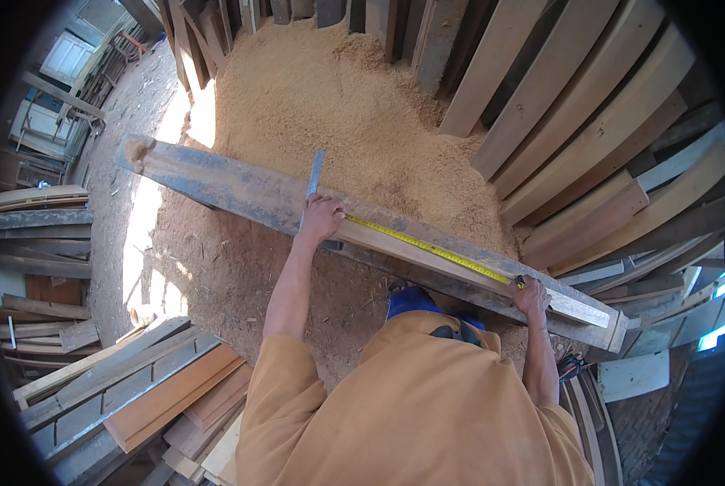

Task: The person measures a wooden board with a tape measure, aligns a square ruler, and marks lines on the wood using a pencil.

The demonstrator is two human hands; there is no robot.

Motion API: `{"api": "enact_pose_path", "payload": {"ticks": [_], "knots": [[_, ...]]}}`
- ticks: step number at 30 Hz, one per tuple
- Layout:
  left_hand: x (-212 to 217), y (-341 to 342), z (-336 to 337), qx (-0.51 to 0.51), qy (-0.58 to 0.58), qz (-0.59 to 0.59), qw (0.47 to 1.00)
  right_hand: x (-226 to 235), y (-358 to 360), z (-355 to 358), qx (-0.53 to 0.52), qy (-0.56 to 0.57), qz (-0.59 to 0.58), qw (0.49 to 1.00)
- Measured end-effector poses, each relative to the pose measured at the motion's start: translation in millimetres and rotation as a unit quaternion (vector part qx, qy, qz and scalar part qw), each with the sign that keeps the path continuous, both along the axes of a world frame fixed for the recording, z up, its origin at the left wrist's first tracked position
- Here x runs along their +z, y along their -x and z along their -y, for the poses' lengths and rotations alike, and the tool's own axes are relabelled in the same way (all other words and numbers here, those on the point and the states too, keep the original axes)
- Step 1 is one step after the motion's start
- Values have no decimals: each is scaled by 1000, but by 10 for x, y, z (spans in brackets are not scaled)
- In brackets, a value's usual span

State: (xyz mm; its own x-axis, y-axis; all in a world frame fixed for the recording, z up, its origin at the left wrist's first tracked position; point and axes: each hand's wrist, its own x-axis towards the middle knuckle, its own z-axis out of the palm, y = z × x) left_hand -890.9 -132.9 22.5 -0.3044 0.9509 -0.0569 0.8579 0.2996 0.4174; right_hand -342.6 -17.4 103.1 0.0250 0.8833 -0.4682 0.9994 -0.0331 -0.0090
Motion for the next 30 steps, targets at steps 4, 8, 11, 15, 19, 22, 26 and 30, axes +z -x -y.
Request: {"api": "enact_pose_path", "payload": {"ticks": [4, 8, 11, 15, 19, 22, 26, 30], "knots": [[-46, 40, -5, -7, -1, 15, 1000, -39, -24, 9, 4, -8, 3, 1000], [-88, 77, -6, -9, -9, 18, 1000, -68, -47, 14, 7, -13, -13, 1000], [-115, 110, 7, -15, -13, 17, 1000, -50, -16, 5, 7, -1, -4, 1000], [-41, 54, -26, -5, 7, 15, 1000, -85, -50, 10, 4, -6, -1, 1000], [12, 30, -19, 2, 13, 14, 1000, -39, -9, 11, 3, -1, 3, 1000], [40, 39, -27, 2, 31, 26, 999, -11, 11, 12, 3, 0, 5, 1000], [59, 32, -37, 1, 22, 28, 999, -85, -37, 16, 6, -8, 4, 1000], [47, 39, -40, -5, -4, 49, 999, -116, -54, -1, 7, -5, -6, 1000]]}}
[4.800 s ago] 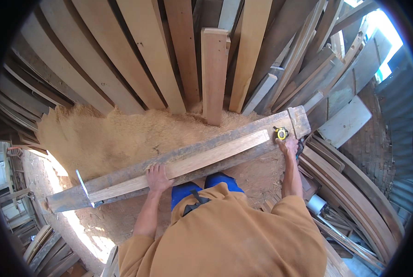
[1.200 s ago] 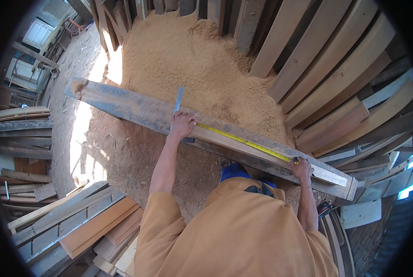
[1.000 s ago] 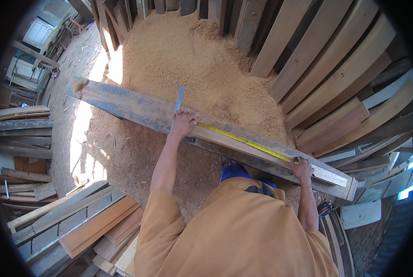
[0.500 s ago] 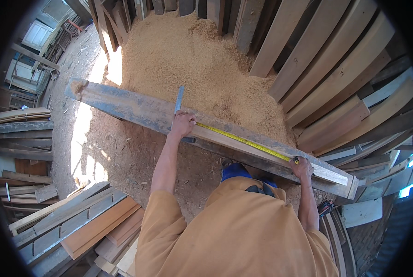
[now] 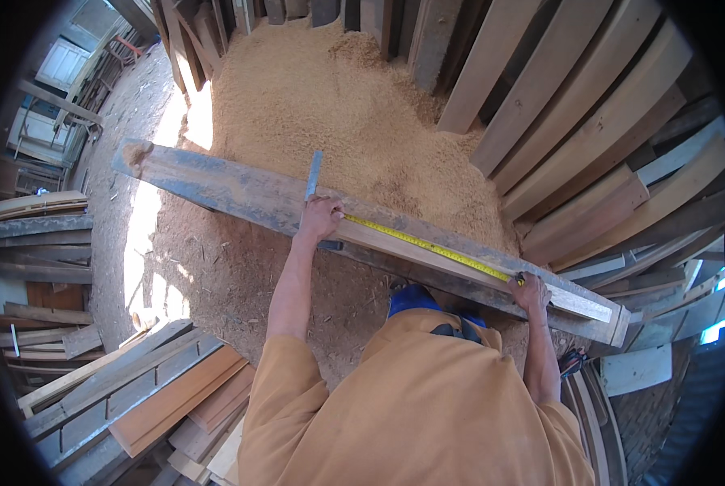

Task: The person measures a wooden board with a tape measure, aligns a square ruler, and marks lines on the wood using a pencil.

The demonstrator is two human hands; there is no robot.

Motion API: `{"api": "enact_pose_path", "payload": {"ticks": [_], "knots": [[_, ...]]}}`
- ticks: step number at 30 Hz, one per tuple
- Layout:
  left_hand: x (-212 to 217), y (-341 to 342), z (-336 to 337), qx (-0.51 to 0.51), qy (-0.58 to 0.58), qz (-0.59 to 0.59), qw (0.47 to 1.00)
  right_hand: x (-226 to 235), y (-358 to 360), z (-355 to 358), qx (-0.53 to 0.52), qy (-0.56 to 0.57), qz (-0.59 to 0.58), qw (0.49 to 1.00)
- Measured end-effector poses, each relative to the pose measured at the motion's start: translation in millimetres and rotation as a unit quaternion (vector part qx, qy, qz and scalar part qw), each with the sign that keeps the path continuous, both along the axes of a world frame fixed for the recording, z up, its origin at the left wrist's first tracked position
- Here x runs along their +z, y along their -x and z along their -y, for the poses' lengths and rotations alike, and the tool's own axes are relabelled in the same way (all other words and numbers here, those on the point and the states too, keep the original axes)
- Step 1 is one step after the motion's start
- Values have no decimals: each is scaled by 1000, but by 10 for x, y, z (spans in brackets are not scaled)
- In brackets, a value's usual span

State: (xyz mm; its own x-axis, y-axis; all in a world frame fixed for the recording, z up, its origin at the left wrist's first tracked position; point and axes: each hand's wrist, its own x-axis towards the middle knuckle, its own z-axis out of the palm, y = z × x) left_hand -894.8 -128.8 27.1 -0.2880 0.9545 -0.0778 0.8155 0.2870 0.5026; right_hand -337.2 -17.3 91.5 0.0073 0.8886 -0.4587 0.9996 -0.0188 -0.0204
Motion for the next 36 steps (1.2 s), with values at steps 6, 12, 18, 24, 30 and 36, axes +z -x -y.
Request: {"api": "enact_pose_path", "payload": {"ticks": [6, 12, 18, 24, 30, 36], "knots": [[-17, 26, -4, -6, -3, 7, 1000, 37, 28, -19, -4, 17, 6, 1000], [-1, 28, -3, -8, 5, 7, 1000, 10, 17, -39, -8, 27, 15, 999], [-55, 41, 11, -10, -8, 8, 1000, 78, 68, -24, -6, 15, 12, 1000], [-52, 43, -7, -10, 2, 0, 1000, 76, 66, -46, -4, 22, 13, 1000], [-55, 59, -12, -4, 29, 3, 1000, 94, 87, -55, -7, 33, 20, 999], [-79, 63, -19, -11, 34, 7, 999, 71, 66, -60, -3, 42, 25, 999]]}}
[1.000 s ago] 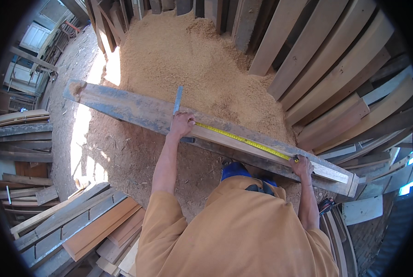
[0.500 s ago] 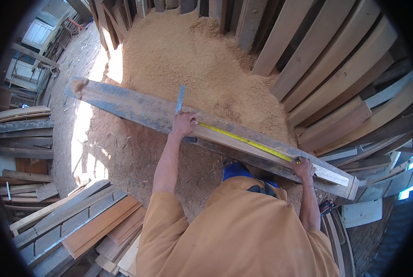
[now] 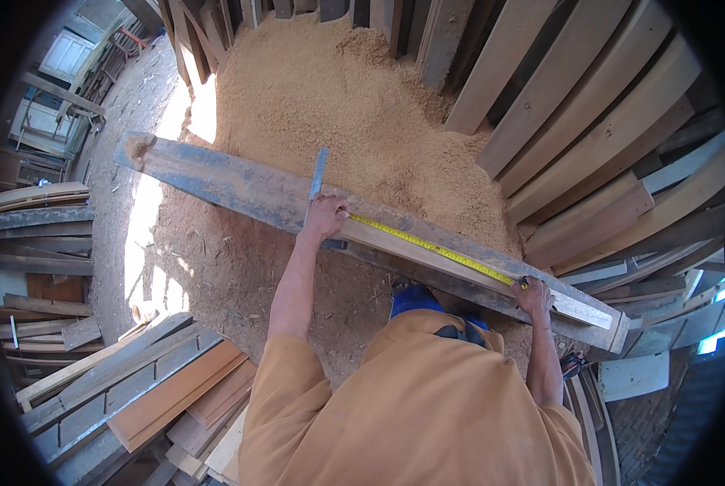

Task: The person measures a wooden board with a tape measure, aligns a square ruler, and marks lines on the wood using a pencil.

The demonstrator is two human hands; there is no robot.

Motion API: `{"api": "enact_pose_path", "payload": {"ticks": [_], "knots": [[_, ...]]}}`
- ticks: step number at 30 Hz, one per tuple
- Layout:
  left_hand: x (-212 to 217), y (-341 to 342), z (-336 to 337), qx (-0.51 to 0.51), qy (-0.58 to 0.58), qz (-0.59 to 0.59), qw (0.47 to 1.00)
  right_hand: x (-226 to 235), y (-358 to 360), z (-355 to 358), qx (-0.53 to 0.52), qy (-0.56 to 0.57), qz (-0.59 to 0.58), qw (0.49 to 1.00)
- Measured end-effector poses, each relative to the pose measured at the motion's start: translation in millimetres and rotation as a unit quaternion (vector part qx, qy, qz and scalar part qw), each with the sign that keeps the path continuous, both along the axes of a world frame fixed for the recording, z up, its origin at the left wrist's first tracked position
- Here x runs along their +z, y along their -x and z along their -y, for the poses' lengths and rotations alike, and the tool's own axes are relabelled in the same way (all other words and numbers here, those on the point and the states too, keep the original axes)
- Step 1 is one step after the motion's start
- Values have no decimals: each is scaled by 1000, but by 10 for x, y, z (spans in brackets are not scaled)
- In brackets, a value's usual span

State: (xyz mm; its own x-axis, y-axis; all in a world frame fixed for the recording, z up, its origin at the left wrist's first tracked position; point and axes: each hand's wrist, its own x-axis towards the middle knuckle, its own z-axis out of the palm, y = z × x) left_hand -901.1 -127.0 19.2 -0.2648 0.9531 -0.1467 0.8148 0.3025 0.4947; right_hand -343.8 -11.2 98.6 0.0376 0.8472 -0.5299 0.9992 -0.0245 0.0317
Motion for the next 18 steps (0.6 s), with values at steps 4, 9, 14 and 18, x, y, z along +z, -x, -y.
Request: {"api": "enact_pose_path", "payload": {"ticks": [4, 9, 14, 18], "knots": [[-50, 19, 12, -8, -12, -1, 1000, 27, 31, 0, -5, -7, -2, 1000], [-65, -4, 24, -5, -30, -10, 999, -43, 62, 32, -17, -56, -3, 998], [-15, -3, 23, -14, -28, -12, 999, -54, 99, 36, -13, -65, 11, 998], [63, -20, 6, -21, -13, 16, 1000, -8, 151, 34, -16, -66, 21, 997]]}}
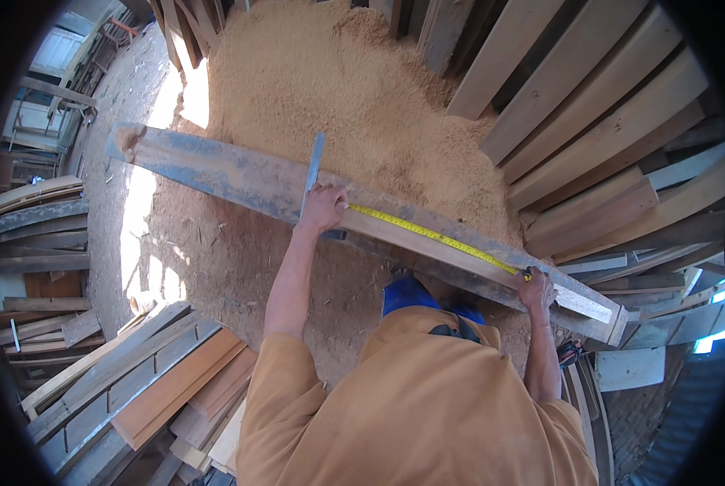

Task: The person measures a wooden board with a tape measure, aligns a square ruler, and marks lines on the wood using a pencil.

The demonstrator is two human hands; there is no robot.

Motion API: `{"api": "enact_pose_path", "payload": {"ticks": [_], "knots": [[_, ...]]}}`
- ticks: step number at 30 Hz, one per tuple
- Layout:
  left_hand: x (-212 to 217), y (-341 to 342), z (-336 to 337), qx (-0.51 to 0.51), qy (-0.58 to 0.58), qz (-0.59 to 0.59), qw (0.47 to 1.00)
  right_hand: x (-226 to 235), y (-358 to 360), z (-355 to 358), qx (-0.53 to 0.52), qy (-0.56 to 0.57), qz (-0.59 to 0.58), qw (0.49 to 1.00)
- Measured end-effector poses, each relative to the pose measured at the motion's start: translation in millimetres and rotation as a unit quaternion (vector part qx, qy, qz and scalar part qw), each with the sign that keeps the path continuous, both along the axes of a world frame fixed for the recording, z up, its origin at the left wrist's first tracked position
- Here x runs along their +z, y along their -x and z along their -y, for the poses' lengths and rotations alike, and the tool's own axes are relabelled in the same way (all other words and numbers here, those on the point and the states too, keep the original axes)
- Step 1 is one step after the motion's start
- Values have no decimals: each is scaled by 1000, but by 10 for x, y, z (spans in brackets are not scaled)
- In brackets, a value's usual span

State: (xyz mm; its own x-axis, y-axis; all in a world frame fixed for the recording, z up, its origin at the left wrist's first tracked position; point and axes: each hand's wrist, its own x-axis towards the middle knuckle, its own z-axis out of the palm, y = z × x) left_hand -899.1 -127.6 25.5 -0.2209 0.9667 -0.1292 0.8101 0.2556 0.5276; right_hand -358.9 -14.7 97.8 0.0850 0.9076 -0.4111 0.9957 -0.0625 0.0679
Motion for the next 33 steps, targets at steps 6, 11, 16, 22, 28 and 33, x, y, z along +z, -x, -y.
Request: {"api": "enact_pose_path", "payload": {"ticks": [6, 11, 16, 22, 28, 33], "knots": [[64, -22, 9, 7, 18, -5, 1000, -41, -16, -13, -8, 1, -2, 1000], [28, -26, 25, 3, 12, -14, 1000, -36, -16, -21, -14, 9, -5, 1000], [-50, 10, 34, -5, 0, 7, 1000, -78, -48, -30, -2, 7, 0, 1000], [-126, -7, 38, 8, -39, -23, 999, -91, -47, -74, -3, 30, 7, 1000], [-138, -4, 36, 11, -37, -19, 999, -85, -50, -73, -1, 30, 2, 1000], [-85, 23, 4, 2, 32, 11, 999, -86, -49, -56, -4, 20, 2, 1000]]}}
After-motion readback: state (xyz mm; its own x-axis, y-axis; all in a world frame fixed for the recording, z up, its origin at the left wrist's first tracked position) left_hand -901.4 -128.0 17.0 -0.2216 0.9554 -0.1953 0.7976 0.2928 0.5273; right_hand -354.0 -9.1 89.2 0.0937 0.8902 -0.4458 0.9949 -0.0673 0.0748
